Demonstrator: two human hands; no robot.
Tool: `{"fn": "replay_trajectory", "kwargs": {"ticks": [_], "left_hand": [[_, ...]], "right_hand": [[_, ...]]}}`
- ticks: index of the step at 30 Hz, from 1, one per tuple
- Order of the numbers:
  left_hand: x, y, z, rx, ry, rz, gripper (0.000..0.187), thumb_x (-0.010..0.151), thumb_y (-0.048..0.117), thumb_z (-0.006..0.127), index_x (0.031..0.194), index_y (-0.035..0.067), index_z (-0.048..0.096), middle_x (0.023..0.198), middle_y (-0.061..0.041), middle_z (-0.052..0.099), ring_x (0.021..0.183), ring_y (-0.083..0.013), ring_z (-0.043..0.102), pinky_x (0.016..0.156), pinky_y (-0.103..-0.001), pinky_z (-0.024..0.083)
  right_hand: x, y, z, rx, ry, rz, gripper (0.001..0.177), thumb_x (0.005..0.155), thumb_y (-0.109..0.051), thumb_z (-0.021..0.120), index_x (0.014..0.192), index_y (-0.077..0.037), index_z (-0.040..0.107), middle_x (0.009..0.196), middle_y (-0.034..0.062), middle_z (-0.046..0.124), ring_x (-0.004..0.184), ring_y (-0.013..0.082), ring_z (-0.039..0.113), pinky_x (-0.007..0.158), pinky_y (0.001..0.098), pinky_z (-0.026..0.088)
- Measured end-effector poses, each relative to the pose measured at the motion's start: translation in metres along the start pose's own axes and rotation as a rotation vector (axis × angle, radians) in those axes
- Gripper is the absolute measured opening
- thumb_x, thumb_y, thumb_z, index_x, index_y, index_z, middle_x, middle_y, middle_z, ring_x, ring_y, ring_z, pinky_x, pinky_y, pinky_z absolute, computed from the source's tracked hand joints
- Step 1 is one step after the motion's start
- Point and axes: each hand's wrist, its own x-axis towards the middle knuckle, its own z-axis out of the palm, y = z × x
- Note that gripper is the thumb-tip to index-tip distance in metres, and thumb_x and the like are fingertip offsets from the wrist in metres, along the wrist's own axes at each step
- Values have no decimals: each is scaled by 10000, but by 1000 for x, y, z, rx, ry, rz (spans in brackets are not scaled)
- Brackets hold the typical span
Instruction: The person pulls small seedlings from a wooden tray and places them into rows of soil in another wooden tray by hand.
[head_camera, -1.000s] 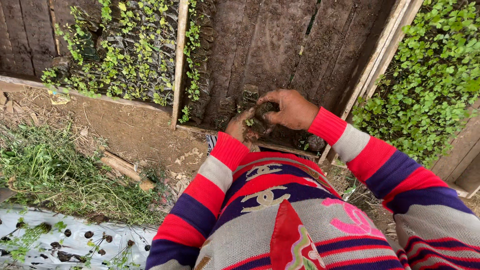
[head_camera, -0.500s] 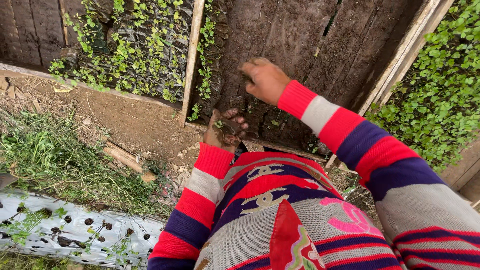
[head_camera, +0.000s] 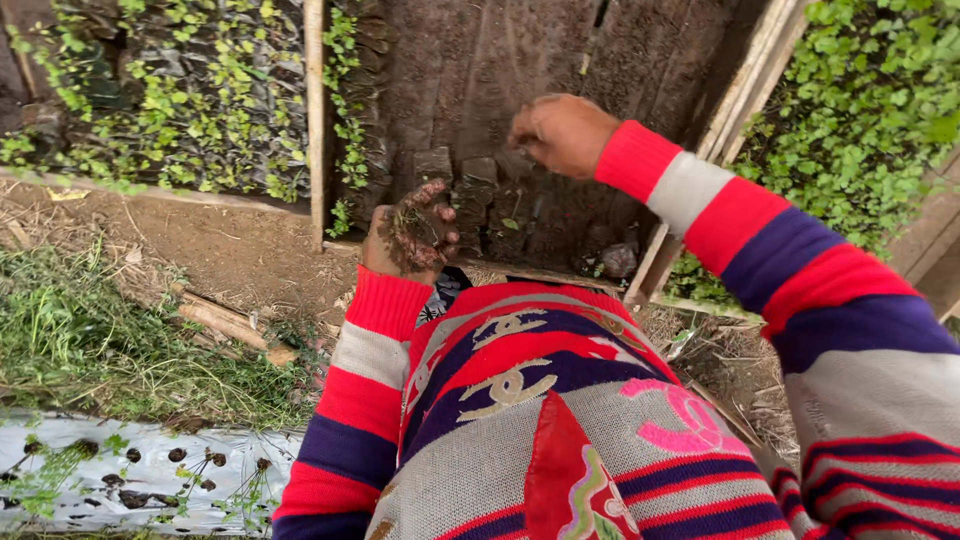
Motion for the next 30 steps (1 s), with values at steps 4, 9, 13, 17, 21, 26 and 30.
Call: {"fn": "replay_trajectory", "kwargs": {"ticks": [4, 9, 13, 17, 21, 26, 30], "left_hand": [[9, -20, 25, 147, 121, -20, 531, 921, 285, 595, 1394, 49, 552, 1153, -259, 682, 940, -469, 716, 772, -551, 632], [24, -43, 59, 188, 168, -364, 422, 1071, 133, 422, 1427, -65, 529, 1277, -148, 639, 1208, -249, 608, 989, -195, 505], [54, -82, 15, -3, 184, -152, 431, 958, 337, 623, 1307, 86, 652, 1267, -246, 663, 1080, -459, 680, 912, -562, 589], [42, -87, 56, 141, 300, -356, 328, 1071, 222, 428, 1246, -41, 512, 1207, -126, 556, 1151, -147, 490, 964, -138, 382], [39, -123, 44, -44, 152, -144, 397, 963, 346, 587, 665, 163, 398, 603, -40, 360, 523, -163, 374, 497, -223, 314], [36, -135, 32, 7, 231, -44, 393, 999, 384, 535, 732, 100, 489, 685, -99, 408, 629, -281, 498, 583, -359, 389], [33, -138, 37, -276, 312, 0, 357, 985, 276, 550, 699, 127, 397, 679, -12, 337, 611, -214, 439, 607, -355, 388]], "right_hand": [[-84, 14, 3, -112, -218, 204, 198, 867, -253, 642, 1015, -213, 768, 977, 103, 744, 1015, 354, 712, 914, 486, 570], [-146, 22, 68, -260, -426, 188, 234, 817, -332, 702, 1009, -208, 753, 994, 83, 752, 998, 332, 732, 866, 486, 596], [-163, 9, 102, -265, -373, 185, 353, 870, -381, 650, 1162, -186, 682, 1089, 111, 698, 1029, 357, 700, 882, 511, 568], [-162, 35, 104, -46, -337, 269, 286, 868, -255, 686, 1141, -169, 693, 1048, 124, 716, 1014, 373, 715, 878, 498, 588], [-145, 56, 77, 283, -378, 401, 230, 795, -173, 766, 1020, -220, 759, 958, 70, 772, 967, 312, 739, 858, 421, 593], [-129, 63, 46, 752, -206, 358, 227, 758, -56, 761, 981, -41, 722, 867, 108, 729, 793, 245, 672, 698, 395, 579], [-113, 57, 38, 1032, -11, 423, 204, 803, -8, 732, 1002, -3, 684, 830, 111, 681, 747, 202, 662, 619, 322, 610]]}}
